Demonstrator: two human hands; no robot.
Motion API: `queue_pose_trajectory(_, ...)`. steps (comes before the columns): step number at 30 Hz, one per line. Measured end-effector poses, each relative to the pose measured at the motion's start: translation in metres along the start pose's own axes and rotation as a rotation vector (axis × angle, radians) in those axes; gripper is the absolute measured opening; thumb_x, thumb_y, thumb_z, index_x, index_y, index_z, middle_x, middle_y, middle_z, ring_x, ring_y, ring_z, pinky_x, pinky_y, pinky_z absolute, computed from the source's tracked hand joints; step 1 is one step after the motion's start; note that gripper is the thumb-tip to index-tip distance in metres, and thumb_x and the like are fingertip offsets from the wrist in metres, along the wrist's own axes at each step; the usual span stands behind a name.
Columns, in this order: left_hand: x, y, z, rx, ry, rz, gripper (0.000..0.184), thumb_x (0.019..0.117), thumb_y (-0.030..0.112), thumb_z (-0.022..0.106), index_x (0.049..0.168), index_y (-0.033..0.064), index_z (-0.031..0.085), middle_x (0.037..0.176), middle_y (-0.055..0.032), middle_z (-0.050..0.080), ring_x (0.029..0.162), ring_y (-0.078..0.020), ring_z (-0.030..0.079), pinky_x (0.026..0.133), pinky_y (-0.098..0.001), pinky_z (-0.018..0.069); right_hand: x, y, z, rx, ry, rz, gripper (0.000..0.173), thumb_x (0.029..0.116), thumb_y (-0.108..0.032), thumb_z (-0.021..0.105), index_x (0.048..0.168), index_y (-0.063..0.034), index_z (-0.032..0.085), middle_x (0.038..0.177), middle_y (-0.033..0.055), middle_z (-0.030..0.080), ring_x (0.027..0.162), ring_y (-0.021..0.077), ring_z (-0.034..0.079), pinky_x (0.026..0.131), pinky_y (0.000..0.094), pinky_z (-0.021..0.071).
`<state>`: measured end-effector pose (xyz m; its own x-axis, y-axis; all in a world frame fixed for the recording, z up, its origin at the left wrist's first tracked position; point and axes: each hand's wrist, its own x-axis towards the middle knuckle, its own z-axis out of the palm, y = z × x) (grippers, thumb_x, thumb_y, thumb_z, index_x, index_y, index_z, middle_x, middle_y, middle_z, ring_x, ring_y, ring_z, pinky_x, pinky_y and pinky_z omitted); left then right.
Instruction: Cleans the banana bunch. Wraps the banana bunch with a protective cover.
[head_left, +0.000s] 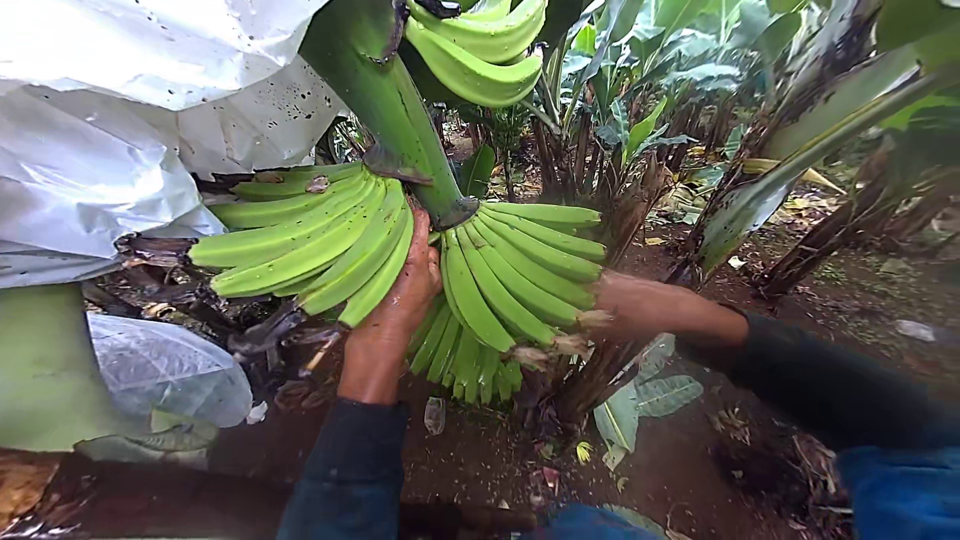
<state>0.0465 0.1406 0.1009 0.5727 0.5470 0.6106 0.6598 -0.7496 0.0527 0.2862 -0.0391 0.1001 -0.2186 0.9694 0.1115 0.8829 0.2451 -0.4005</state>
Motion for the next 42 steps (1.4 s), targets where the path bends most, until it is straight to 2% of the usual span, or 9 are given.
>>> queue_pose_trajectory(6, -0.001, 0.000, 0.003, -0.082, 0.050, -0.075, 0.037, 0.1072, 0.020, 0.050, 0.144, 0.0182, 0.050, 0.132, -0.0188, 0.064, 0.115, -0.0401, 0.067, 0.093, -0.0662, 0.0516, -0.016, 0.020, 0.001, -0.113, 0.067, 0.066, 0.018, 0.0945, -0.016, 0.058, 0.082, -0.0077, 0.068, 0.071, 0.0049, 0.064, 0.068, 0.0203, 0.064, 0.065, 0.0445, 0.0521)
queue_pose_trajectory(8, -0.002, 0.006, 0.004, -0.144, 0.045, -0.160, 0.040, 0.1061, 0.022, 0.053, 0.146, 0.0183, 0.051, 0.134, -0.0172, 0.064, 0.117, -0.0407, 0.066, 0.094, -0.0685, 0.0496, -0.040, 0.020, 0.019, 0.082, 0.312, 0.059, 0.027, 0.0968, -0.017, 0.047, 0.102, -0.0059, 0.071, 0.078, 0.0016, 0.070, 0.065, 0.0102, 0.066, 0.061, 0.0340, 0.0573)
queue_pose_trajectory(11, -0.009, 0.009, 0.007, -0.362, -0.114, -0.343, 0.050, 0.1086, 0.034, 0.048, 0.155, 0.0180, 0.040, 0.142, -0.0165, 0.060, 0.124, -0.0406, 0.061, 0.099, -0.0670, 0.0469, -0.053, 0.000, 0.075, 0.499, 0.799, 0.007, 0.043, 0.0951, -0.030, 0.065, 0.126, 0.0002, 0.060, 0.087, 0.0008, 0.070, 0.060, 0.0067, 0.063, 0.050, 0.0266, 0.0562)
queue_pose_trajectory(15, 0.007, 0.015, 0.006, -0.560, -0.173, -0.281, 0.056, 0.1103, 0.021, 0.044, 0.161, 0.0073, 0.026, 0.155, -0.0172, 0.048, 0.143, -0.0311, 0.047, 0.118, -0.0536, 0.0356, -0.025, -0.030, 0.110, 0.799, 1.058, -0.177, 0.077, 0.0800, -0.021, 0.087, 0.140, -0.0153, 0.039, 0.099, -0.0088, 0.070, 0.077, 0.0027, 0.068, 0.068, 0.0229, 0.0620)
queue_pose_trajectory(20, 0.006, 0.015, 0.009, -0.556, -0.070, -0.209, 0.048, 0.1075, 0.013, 0.048, 0.154, 0.0027, 0.040, 0.146, -0.0181, 0.056, 0.137, -0.0285, 0.053, 0.116, -0.0497, 0.0394, -0.012, -0.050, 0.101, 0.388, 1.252, -0.253, 0.030, 0.0906, -0.013, 0.079, 0.116, -0.0092, 0.064, 0.101, -0.0002, 0.071, 0.079, 0.0027, 0.068, 0.070, 0.0195, 0.0620)
queue_pose_trajectory(26, 0.015, 0.010, 0.016, -0.777, -0.123, -0.258, 0.041, 0.1048, 0.001, 0.042, 0.145, -0.0049, 0.044, 0.140, -0.0217, 0.055, 0.131, -0.0216, 0.052, 0.111, -0.0392, 0.0409, -0.025, -0.049, 0.142, -0.023, 0.996, -0.493, 0.007, 0.0973, -0.014, 0.064, 0.092, -0.0091, 0.066, 0.070, 0.0054, 0.061, 0.060, 0.0160, 0.060, 0.057, 0.0287, 0.0534)
queue_pose_trajectory(37, 0.021, -0.009, 0.029, -0.771, -0.091, -0.152, 0.035, 0.0983, 0.000, 0.048, 0.132, -0.0062, 0.055, 0.126, -0.0183, 0.062, 0.119, -0.0172, 0.057, 0.104, -0.0341, 0.0447, -0.025, -0.050, 0.148, 0.678, 0.815, -0.206, 0.010, 0.0929, -0.015, 0.073, 0.100, -0.0079, 0.069, 0.083, -0.0037, 0.070, 0.065, -0.0019, 0.062, 0.058, 0.0155, 0.0551)
queue_pose_trajectory(40, -0.030, -0.007, 0.017, -0.900, 0.028, -0.426, 0.022, 0.1034, 0.009, 0.054, 0.121, -0.0011, 0.064, 0.110, -0.0128, 0.068, 0.098, -0.0153, 0.064, 0.086, -0.0318, 0.0532, -0.030, -0.053, 0.151, 0.906, 0.759, -0.128, 0.021, 0.0906, -0.011, 0.075, 0.111, -0.0065, 0.070, 0.088, -0.0008, 0.073, 0.059, 0.0031, 0.062, 0.050, 0.0208, 0.0549)
queue_pose_trajectory(42, -0.066, 0.001, 0.008, -1.035, 0.109, -0.646, 0.027, 0.1042, 0.009, 0.056, 0.126, -0.0060, 0.062, 0.115, -0.0166, 0.068, 0.104, -0.0182, 0.064, 0.093, -0.0352, 0.0524, -0.032, -0.051, 0.144, 1.071, 0.732, -0.106, 0.026, 0.0908, -0.013, 0.075, 0.116, -0.0123, 0.070, 0.088, -0.0016, 0.073, 0.053, 0.0031, 0.058, 0.044, 0.0211, 0.0516)
